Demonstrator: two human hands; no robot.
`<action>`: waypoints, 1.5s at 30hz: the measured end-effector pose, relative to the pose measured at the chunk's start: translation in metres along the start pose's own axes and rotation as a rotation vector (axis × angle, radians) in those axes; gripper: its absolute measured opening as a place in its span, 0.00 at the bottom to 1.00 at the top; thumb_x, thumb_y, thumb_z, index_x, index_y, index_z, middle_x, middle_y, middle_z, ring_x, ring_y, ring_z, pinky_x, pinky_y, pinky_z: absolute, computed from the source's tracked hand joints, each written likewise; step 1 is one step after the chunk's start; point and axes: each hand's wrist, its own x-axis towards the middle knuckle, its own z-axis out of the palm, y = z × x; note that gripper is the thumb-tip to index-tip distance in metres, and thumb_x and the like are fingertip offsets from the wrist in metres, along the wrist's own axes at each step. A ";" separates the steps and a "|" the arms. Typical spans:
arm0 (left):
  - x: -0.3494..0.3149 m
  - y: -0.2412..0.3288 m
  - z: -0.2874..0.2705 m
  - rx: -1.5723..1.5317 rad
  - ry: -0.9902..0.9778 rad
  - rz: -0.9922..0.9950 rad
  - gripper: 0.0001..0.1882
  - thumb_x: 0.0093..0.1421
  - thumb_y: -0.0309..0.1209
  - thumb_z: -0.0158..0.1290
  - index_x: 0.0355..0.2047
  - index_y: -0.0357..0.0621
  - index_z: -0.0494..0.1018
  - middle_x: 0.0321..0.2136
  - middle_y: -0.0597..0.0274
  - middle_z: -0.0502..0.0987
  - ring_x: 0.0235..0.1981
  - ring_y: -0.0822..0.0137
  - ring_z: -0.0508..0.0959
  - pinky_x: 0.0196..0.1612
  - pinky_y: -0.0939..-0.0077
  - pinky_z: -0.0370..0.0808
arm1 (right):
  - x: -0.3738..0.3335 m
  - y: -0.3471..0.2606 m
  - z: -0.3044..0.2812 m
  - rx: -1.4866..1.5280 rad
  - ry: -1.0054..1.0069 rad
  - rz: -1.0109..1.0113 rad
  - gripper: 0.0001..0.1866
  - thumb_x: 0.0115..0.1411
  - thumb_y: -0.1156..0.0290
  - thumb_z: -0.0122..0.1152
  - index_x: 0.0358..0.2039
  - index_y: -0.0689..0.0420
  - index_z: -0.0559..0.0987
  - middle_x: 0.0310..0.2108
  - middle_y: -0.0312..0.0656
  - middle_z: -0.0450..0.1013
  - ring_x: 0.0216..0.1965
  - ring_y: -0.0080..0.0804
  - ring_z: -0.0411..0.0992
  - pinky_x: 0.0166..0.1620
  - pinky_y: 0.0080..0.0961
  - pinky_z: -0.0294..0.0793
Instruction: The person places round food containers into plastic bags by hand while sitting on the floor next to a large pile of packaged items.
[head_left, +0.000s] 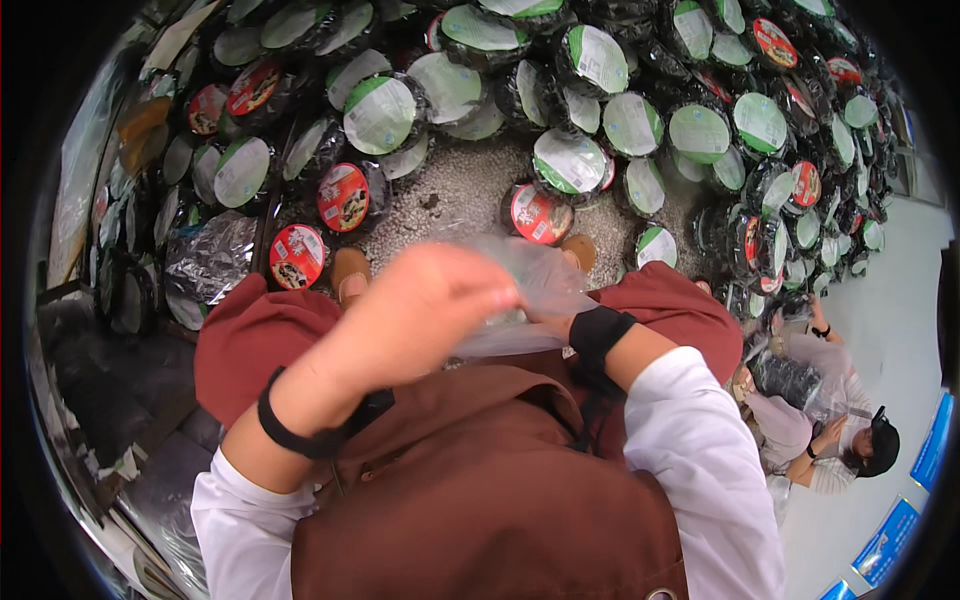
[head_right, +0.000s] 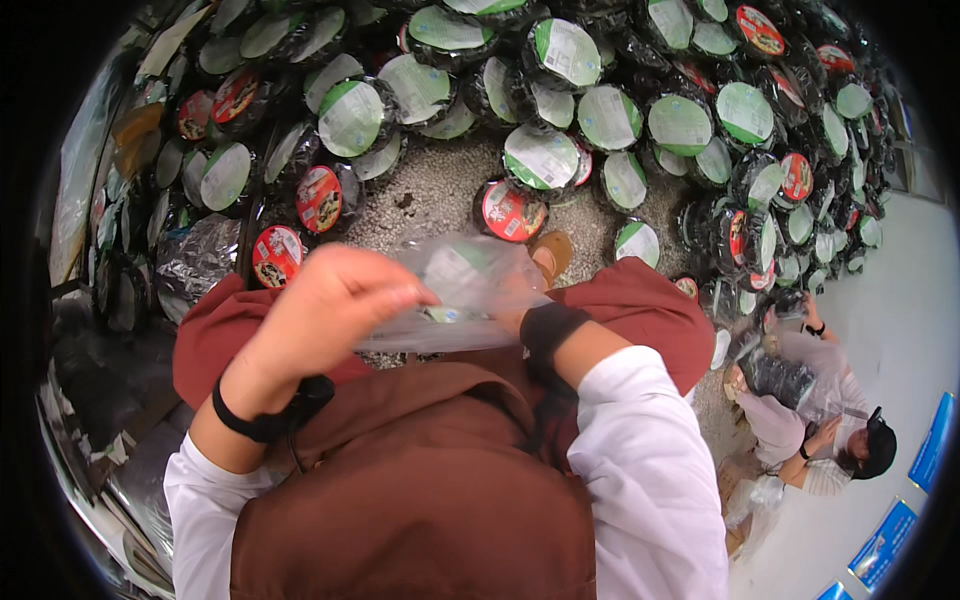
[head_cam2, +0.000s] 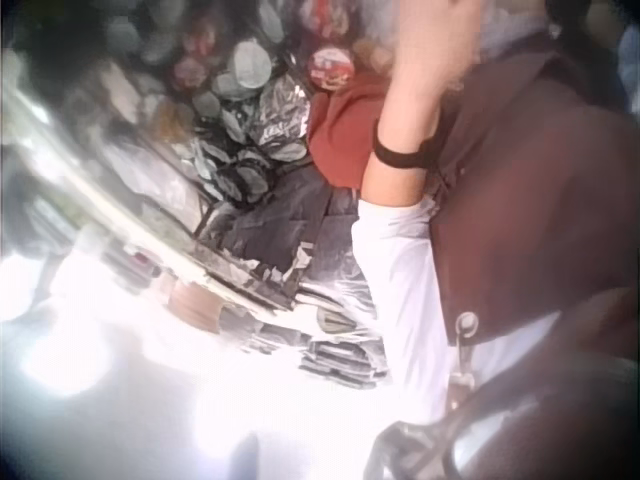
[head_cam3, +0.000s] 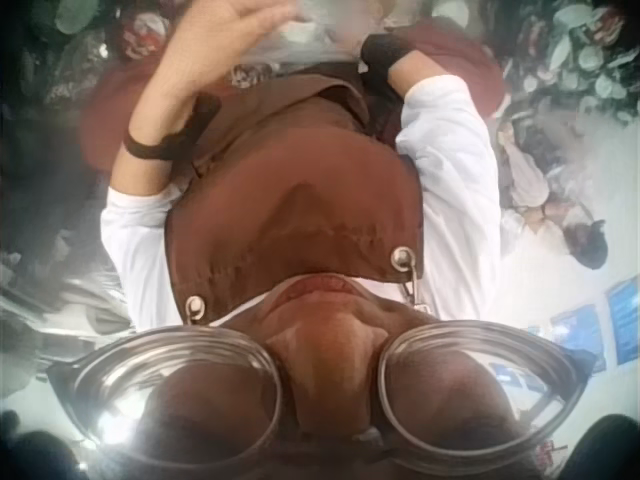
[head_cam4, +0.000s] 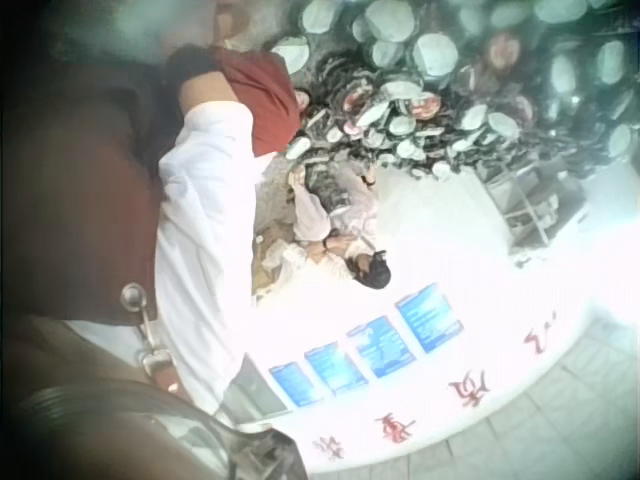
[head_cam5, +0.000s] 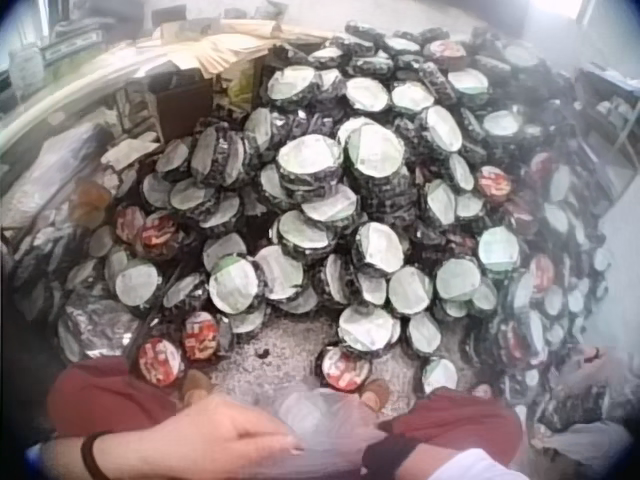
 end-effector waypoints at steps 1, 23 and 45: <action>0.013 0.009 -0.008 -0.412 -0.001 -0.439 0.13 0.59 0.33 0.47 0.26 0.36 0.76 0.13 0.73 0.69 0.12 0.84 0.60 0.15 0.86 0.56 | 0.002 0.011 0.006 -0.100 -0.211 -0.069 0.14 0.51 0.64 0.54 0.37 0.54 0.78 0.32 0.42 0.75 0.36 0.39 0.73 0.39 0.35 0.70; 0.058 -0.062 -0.050 -1.096 0.265 -0.596 0.21 0.61 0.34 0.45 0.46 0.24 0.64 0.07 0.77 0.53 0.07 0.84 0.48 0.11 0.88 0.47 | 0.291 0.215 -0.105 2.057 0.511 0.506 0.24 0.55 0.54 0.56 0.43 0.61 0.69 0.40 0.47 0.70 0.41 0.44 0.67 0.46 0.47 0.67; 0.039 -0.058 -0.076 -0.922 0.645 -0.417 0.18 0.64 0.34 0.38 0.47 0.33 0.67 0.10 0.78 0.52 0.09 0.85 0.50 0.12 0.89 0.48 | 0.149 0.054 -0.063 2.262 0.566 0.030 0.32 0.52 0.54 0.56 0.54 0.56 0.63 0.54 0.48 0.62 0.55 0.46 0.59 0.58 0.47 0.57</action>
